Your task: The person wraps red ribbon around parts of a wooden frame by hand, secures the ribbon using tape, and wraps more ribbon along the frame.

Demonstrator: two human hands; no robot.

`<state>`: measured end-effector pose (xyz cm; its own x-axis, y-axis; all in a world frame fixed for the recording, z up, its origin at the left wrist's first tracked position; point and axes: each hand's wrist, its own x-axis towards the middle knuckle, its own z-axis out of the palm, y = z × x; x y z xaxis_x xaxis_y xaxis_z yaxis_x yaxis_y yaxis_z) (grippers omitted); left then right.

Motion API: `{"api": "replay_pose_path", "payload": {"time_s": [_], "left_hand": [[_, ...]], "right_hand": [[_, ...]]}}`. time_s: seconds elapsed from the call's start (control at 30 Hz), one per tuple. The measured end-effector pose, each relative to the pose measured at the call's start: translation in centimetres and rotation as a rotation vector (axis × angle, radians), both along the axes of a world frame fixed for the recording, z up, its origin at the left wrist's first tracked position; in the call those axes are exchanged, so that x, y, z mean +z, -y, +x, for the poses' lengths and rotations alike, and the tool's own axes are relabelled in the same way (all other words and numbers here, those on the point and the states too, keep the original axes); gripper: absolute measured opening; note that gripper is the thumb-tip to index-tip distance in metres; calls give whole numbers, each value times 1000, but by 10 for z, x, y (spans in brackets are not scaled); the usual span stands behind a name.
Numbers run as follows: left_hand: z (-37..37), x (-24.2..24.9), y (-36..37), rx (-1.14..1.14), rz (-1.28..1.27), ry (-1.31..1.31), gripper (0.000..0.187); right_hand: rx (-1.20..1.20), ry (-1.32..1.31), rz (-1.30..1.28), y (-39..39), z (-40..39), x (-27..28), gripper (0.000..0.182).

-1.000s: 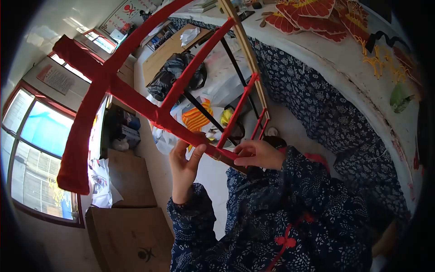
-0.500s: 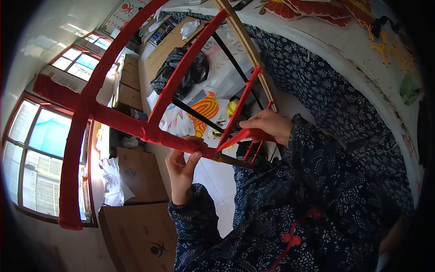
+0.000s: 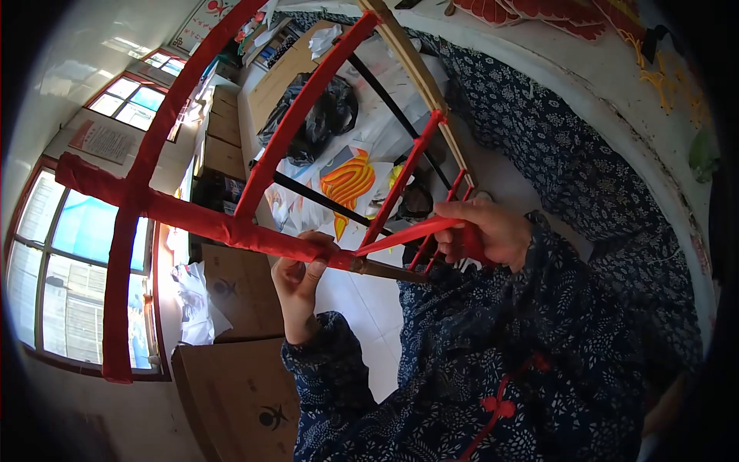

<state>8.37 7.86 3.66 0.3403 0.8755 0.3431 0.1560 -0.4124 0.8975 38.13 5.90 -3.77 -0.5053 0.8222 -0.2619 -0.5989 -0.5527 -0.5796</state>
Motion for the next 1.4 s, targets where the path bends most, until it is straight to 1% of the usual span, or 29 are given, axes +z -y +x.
{"api": "replay_pose_path", "payload": {"time_s": [0.07, 0.1, 0.13, 0.2, 0.23, 0.33, 0.37, 0.43, 0.47, 0.53, 0.57, 0.67, 0.7, 0.73, 0.8, 0.83, 0.87, 0.93, 0.97, 1.07, 1.1, 1.2, 1.23, 1.33, 1.37, 1.4], "left_hand": [[-1, 0, 0, 7, -26, 41, 23], [14, 2, -22, 2, -22, 39, 23], [10, 1, -20, 0, -7, 36, 23], [3, 0, -14, 8, 11, 33, 23], [0, 0, -11, 12, 5, 37, 23], [-3, 0, -7, 22, -8, 40, 22], [-2, 0, -7, 31, -9, 21, 26], [0, -1, -7, 49, -13, -14, 34], [1, -1, -7, 50, -14, -15, 34], [3, 0, -6, 40, -19, 36, 27], [3, 0, -5, 35, -24, 61, 23], [4, -2, -5, 52, -17, 35, 24], [3, -2, -5, 58, -5, 27, 24], [1, -3, -6, 62, -6, 28, 24], [-4, -2, -7, 65, 8, -48, 32], [-7, -2, -7, 67, 13, -87, 36], [-5, -3, -7, 75, 15, -85, 36], [-2, 0, -8, 67, 36, -40, 27], [-1, 0, -8, 63, 46, -18, 23], [-1, 0, -10, 59, 59, -32, 23], [-2, 0, -10, 59, 65, -38, 23], [-5, -1, -9, 67, 77, -86, 27], [-6, -1, -9, 71, 84, -110, 29], [-5, -1, -7, 66, 95, -126, 30], [-5, 0, -7, 63, 101, -135, 31], [-4, 0, -6, 63, 101, -135, 31]], "right_hand": [[-32, 41, -25, -9, 12, -18, 31], [-33, 45, -30, -31, 33, -21, 31], [-73, 199, 52, -31, 36, -27, 32], [-147, 506, 218, -31, 35, -34, 41], [-142, 504, 222, -28, 27, -37, 41], [-672, 1452, 1027, -6, -8, -39, 63], [-670, 1447, 1024, 1, -21, -36, 63], [-597, 1401, 1209, 17, -49, -24, 79], [-596, 1399, 1209, 20, -62, -23, 79], [-586, 1387, 1308, 22, -86, -27, 75], [-581, 1383, 1305, 18, -93, -32, 75], [-811, 1542, 1511, 1, -105, -43, 64], [-808, 1540, 1512, -2, -105, -46, 64], [-829, 1441, 1512, -4, -103, -47, 58], [-864, 1246, 1513, -9, -98, -38, 48], [-859, 1243, 1518, -11, -96, -34, 48], [-864, 1185, 1537, -13, -91, -31, 42], [-875, 1078, 1564, -14, -88, -24, 30], [-871, 1077, 1567, -16, -86, -22, 30], [-862, 1125, 1615, -22, -80, -19, 19], [-859, 1124, 1617, -25, -77, -18, 19], [-765, 983, 1274, -34, -73, -11, 11], [-764, 983, 1273, -36, -73, -10, 11], [-563, 919, 1024, -41, -73, -7, 13], [-563, 919, 1023, -42, -74, -8, 13], [-507, 972, 994, -43, -74, -9, 13]]}}
